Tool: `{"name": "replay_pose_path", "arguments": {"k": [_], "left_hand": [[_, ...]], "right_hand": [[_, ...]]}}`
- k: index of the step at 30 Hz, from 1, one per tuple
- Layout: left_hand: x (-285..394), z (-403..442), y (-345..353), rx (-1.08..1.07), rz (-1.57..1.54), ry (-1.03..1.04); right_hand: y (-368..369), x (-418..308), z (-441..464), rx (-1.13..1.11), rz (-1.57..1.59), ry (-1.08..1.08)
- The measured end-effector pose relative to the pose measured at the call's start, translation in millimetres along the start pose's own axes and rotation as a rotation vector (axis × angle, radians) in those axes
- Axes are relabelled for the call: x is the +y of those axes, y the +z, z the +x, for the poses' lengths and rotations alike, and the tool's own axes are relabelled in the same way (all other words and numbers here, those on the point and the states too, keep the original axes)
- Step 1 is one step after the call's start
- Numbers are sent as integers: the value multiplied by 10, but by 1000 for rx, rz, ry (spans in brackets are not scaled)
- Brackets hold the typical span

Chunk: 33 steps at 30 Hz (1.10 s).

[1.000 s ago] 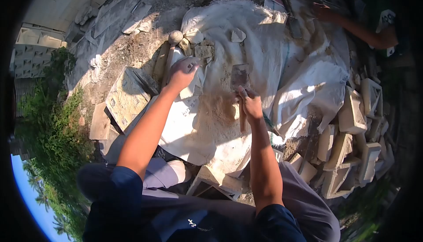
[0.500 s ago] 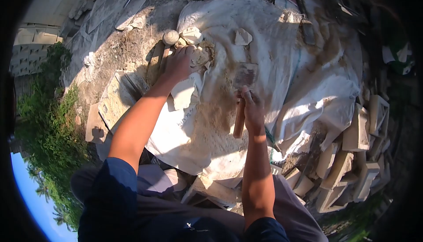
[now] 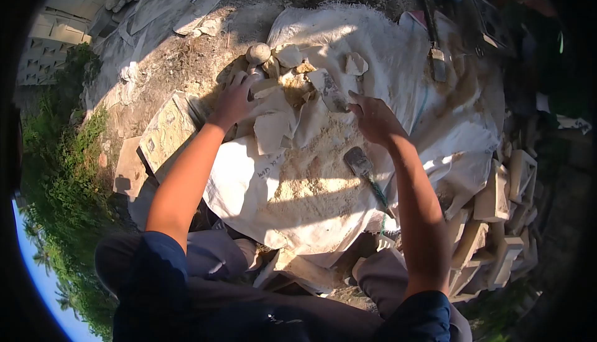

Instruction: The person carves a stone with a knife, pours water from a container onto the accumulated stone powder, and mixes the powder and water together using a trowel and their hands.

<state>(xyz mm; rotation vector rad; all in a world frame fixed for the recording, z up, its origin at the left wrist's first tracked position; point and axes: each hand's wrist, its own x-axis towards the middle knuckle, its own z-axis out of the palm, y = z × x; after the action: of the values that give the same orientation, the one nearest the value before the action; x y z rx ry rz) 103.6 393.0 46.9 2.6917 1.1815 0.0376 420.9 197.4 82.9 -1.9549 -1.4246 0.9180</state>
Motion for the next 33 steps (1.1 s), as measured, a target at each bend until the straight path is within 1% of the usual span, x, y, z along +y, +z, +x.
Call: {"name": "replay_pose_path", "arguments": {"k": [2, 3, 5, 6, 7, 8, 9, 11, 12, 13, 14, 15, 16, 17, 19, 20, 22, 23, 24, 25, 26, 27, 29, 30, 31, 33], "left_hand": [[21, -56, -11, 52, -39, -36], [6, -77, 0, 92, -68, -69], [-68, -65, 151, 89, -122, -103], [-78, -61, 221, 75, -169, -143], [-22, -58, 234, 78, -182, -145], [51, -28, 254, 47, -155, -214], [123, 24, 277, 14, -123, -277], [228, 64, 311, -7, -91, -276], [222, 68, 319, -27, -52, -286], [182, 69, 332, -24, -38, -296], [112, 59, 395, 48, 54, -250], [114, 52, 460, 117, 131, -194], [157, 77, 394, 55, 93, -257], [180, 62, 356, 48, 95, -255], [150, 27, 341, 328, -30, -125], [155, 69, 349, 326, -28, -124], [161, 202, 346, 514, -78, -9], [163, 311, 349, 509, -78, -3], [217, 468, 255, 467, -84, 51], [284, 623, 156, 424, -89, 108], [356, 771, 73, 414, -10, 135], [407, 918, 46, 414, -10, 140], [483, 1218, 14, 397, -27, 54], [520, 1324, 10, 490, -63, 54], [525, 1338, 18, 489, -65, 58], [492, 1326, 35, 384, 14, 361]], "right_hand": [[-371, -205, 150, -196, -436, -102], [-533, -324, 196, -231, -550, -97], [-745, -130, 343, -243, -715, -156], [-859, -183, 331, -244, -727, -150], [-1018, -271, 313, -198, -834, -182], [-1134, -353, 305, -148, -937, -215], [-1204, -345, 321, -145, -943, -210], [-1261, -308, 375, -42, -933, -174], [-1215, -189, 392, -40, -926, -185], [-1099, 8, 381, 43, -777, -201], [-910, 212, 390, 116, -613, -210], [-785, 332, 338, 107, -599, -206], [-703, 415, 264, 76, -514, -155], [-654, 492, 216, 48, -430, -105], [-619, 592, 194, 19, -404, -62], [-616, 642, 206, -12, -381, -20], [-632, 561, 284, 7, -360, 18], [-639, 533, 316, 23, -345, 59], [-639, 578, 364, 25, -343, 67], [-633, 639, 426, 68, -335, 27], [-637, 665, 470, 113, -326, -15], [-644, 642, 499, 117, -325, -12], [-655, 551, 558, 106, -346, 15], [-642, 561, 564, 111, -347, 17], [-610, 576, 552, 144, -315, -18], [-582, 619, 552, 178, -283, -48]]}}
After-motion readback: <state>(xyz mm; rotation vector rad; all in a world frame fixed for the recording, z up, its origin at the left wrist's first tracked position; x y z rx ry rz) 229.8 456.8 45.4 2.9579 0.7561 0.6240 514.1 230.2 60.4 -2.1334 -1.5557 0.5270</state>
